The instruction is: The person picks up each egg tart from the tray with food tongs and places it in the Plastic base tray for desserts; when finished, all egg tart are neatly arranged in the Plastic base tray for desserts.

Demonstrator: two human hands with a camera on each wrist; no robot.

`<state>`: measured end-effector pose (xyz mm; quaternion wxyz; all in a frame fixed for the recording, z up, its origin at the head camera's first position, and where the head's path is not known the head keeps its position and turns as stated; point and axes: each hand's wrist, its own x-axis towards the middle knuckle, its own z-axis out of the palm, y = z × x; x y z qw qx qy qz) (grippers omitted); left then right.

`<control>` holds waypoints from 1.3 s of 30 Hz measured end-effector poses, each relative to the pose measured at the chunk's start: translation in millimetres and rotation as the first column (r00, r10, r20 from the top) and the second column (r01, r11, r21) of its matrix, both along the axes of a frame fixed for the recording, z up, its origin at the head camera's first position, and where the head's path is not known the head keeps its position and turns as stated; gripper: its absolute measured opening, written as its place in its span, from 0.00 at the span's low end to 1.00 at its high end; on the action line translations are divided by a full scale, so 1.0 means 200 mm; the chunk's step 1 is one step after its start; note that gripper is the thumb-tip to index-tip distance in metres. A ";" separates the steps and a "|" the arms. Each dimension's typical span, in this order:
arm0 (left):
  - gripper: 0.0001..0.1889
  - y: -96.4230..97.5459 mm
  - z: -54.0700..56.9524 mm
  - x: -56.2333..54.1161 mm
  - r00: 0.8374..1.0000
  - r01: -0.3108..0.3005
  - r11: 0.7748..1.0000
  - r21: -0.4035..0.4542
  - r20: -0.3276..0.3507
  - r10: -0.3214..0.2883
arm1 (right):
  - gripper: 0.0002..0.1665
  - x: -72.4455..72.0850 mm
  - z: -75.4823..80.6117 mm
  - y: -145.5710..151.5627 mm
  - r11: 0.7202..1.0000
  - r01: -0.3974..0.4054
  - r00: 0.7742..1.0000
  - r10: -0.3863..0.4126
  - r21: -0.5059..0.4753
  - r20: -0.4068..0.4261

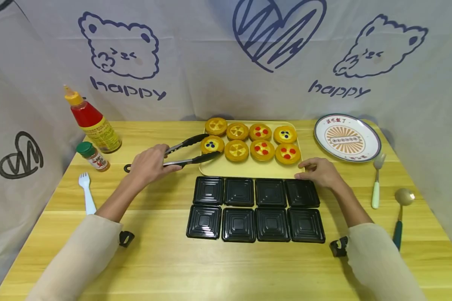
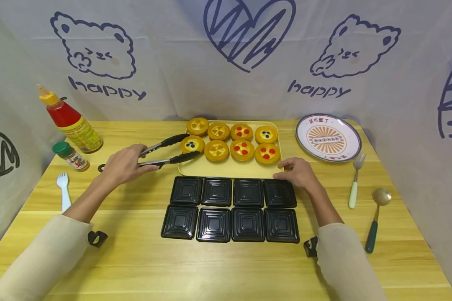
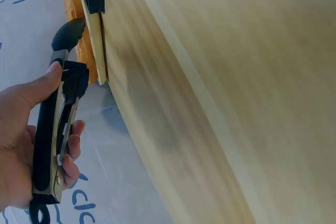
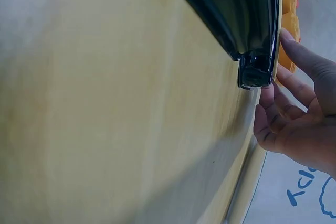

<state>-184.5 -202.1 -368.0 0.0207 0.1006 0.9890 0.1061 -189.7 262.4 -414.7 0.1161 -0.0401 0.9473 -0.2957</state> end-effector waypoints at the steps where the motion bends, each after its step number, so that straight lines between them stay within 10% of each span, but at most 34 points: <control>1: 0.32 -0.01 0.00 0.01 1.000 0.000 1.000 -0.001 -0.007 0.000 | 0.29 0.00 0.00 0.00 1.000 -0.002 1.000 0.002 0.001 -0.001; 21: 0.36 -0.17 0.09 0.32 0.982 0.187 0.981 0.052 -0.001 -0.187 | 0.31 0.00 -0.01 0.00 1.000 0.007 0.999 -0.007 -0.003 -0.032; 39: 0.37 -0.20 0.08 0.41 0.975 0.219 0.975 0.042 0.033 -0.221 | 0.29 0.00 -0.01 0.00 1.000 -0.003 1.000 0.003 0.015 -0.013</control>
